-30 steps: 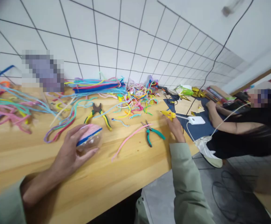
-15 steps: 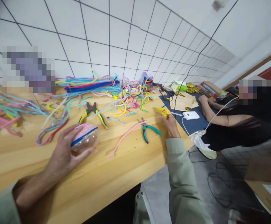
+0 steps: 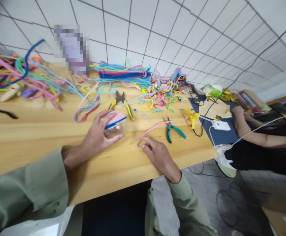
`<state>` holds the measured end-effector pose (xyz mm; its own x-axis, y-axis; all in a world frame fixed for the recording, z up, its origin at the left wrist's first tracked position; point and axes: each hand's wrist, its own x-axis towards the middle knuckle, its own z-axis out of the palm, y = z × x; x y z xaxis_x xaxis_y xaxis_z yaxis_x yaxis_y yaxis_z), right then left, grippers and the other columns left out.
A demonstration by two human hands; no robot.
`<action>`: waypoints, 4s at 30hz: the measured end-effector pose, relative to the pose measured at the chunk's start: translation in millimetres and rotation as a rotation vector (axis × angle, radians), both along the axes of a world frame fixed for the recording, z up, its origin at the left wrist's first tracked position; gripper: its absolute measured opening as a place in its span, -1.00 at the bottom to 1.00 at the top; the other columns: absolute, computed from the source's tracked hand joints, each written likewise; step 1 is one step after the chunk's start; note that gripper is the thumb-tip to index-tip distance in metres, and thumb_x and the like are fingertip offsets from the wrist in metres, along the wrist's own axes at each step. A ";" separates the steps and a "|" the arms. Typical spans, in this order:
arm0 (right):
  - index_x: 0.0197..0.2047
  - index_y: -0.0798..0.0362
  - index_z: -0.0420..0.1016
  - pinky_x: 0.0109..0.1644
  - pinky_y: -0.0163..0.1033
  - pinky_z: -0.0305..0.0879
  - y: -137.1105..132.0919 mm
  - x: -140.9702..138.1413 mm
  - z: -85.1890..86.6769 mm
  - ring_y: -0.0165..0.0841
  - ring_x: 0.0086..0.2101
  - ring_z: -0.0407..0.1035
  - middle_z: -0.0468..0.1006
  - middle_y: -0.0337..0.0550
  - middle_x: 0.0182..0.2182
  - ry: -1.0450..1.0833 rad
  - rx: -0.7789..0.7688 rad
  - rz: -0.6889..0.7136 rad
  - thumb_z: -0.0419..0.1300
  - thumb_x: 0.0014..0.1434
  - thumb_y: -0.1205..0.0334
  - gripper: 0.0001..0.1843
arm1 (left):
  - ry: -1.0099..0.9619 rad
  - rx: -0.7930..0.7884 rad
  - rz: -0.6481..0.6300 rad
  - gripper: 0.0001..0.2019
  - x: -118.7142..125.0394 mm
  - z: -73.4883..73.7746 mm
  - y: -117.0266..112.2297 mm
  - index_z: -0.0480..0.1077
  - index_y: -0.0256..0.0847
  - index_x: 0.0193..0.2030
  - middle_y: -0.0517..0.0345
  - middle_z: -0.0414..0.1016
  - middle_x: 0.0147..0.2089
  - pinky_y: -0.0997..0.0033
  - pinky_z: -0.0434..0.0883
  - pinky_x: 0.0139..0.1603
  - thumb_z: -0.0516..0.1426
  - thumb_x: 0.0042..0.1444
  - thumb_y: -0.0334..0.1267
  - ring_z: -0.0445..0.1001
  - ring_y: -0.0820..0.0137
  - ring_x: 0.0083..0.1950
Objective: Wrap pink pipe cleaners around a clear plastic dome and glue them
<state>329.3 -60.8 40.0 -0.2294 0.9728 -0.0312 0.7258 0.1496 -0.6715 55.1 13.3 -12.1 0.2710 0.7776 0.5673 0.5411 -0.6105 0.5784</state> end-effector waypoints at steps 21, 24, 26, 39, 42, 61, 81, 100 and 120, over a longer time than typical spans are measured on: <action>-0.30 -0.02 0.63 -0.41 -0.26 0.38 53.1 -56.0 18.5 -0.41 -0.49 0.38 0.63 -0.22 -0.43 0.641 0.019 -0.137 0.42 0.21 0.00 -0.77 | -0.084 0.080 -0.068 -0.29 5.1 -0.5 -3.1 0.14 -0.13 0.46 -0.28 0.31 0.44 -0.21 0.44 0.46 0.34 0.29 -0.10 0.36 -0.06 0.49; -0.33 -0.02 0.61 -0.41 -0.26 0.37 66.1 -62.4 13.6 -0.42 -0.50 0.36 0.61 -0.25 -0.46 0.647 0.031 -0.122 0.47 0.15 0.02 -0.76 | -0.086 0.093 -0.060 -0.37 4.8 -0.1 -3.2 0.13 -0.12 0.46 -0.28 0.32 0.42 -0.22 0.44 0.45 0.26 0.37 -0.12 0.38 -0.05 0.48; -0.33 -0.02 0.58 -0.43 -0.28 0.34 70.8 -63.6 8.6 -0.43 -0.51 0.35 0.59 -0.27 -0.47 0.680 0.043 -0.107 0.49 0.13 0.03 -0.75 | -0.081 0.090 -0.066 -0.37 4.8 0.1 -3.1 0.12 -0.10 0.47 -0.28 0.32 0.42 -0.22 0.45 0.43 0.26 0.38 -0.11 0.38 -0.06 0.47; -0.28 -0.07 0.65 -0.31 -0.28 0.40 71.2 -68.7 -2.2 -0.43 -0.44 0.39 0.62 -0.28 -0.38 0.748 0.076 -0.067 0.47 0.17 0.15 -0.89 | -0.090 0.042 -0.075 -0.33 4.2 0.5 -4.2 0.11 -0.06 0.51 -0.25 0.31 0.45 -0.21 0.42 0.48 0.27 0.36 -0.12 0.35 -0.05 0.49; -0.28 -0.07 0.65 -0.28 -0.27 0.42 70.9 -69.9 -2.3 -0.40 -0.40 0.44 0.62 -0.27 -0.39 0.731 0.089 -0.072 0.46 0.18 0.15 -0.89 | -0.092 0.046 -0.081 -0.30 4.1 1.6 -4.1 0.09 -0.06 0.52 -0.26 0.31 0.45 -0.21 0.43 0.47 0.28 0.35 -0.12 0.35 -0.05 0.49; -0.27 -0.08 0.63 -0.28 -0.25 0.33 66.8 -74.5 2.1 -0.41 -0.41 0.36 0.52 -0.30 -0.42 0.554 0.256 -0.047 0.34 0.24 0.29 -0.94 | -0.070 0.027 -0.098 -0.30 3.1 1.9 -4.9 0.10 -0.07 0.52 -0.29 0.30 0.45 -0.25 0.42 0.47 0.28 0.35 -0.11 0.35 -0.07 0.50; -0.28 -0.08 0.59 -0.26 -0.19 0.32 65.4 -77.2 -4.0 -0.34 -0.39 0.38 0.50 -0.27 -0.43 0.433 0.324 -0.063 0.30 0.26 0.23 -0.95 | -0.184 -0.056 -0.130 -0.50 2.4 16.7 -9.8 0.25 -0.07 0.42 -0.19 0.40 0.39 -0.16 0.39 0.49 0.21 0.41 -0.14 0.36 0.02 0.48; -0.04 -0.08 0.64 -0.29 -0.22 0.29 66.5 -73.6 2.5 -0.38 -0.40 0.33 0.47 -0.31 -0.40 0.473 0.284 -0.036 0.29 0.30 0.22 -0.82 | -0.280 -0.142 -0.014 -0.70 1.9 29.5 -2.1 0.35 -0.14 0.09 -0.01 0.53 0.07 0.13 0.53 0.16 0.23 0.23 -0.34 0.53 0.19 0.12; -0.26 -0.06 0.62 -0.12 -0.16 0.35 86.6 -52.5 19.9 -0.29 -0.27 0.45 0.63 -0.22 -0.33 0.262 0.250 0.132 0.27 0.33 0.17 -0.87 | -0.252 -0.119 -0.021 -0.68 0.0 25.3 -4.2 0.31 -0.14 0.13 -0.02 0.48 0.09 0.17 0.54 0.13 0.21 0.27 -0.34 0.52 0.22 0.12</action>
<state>276.8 25.8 59.9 -0.3217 0.9045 0.2800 0.4979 0.4131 -0.7625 55.0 9.0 13.2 0.1498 0.8387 0.5237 0.3590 -0.5396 0.7615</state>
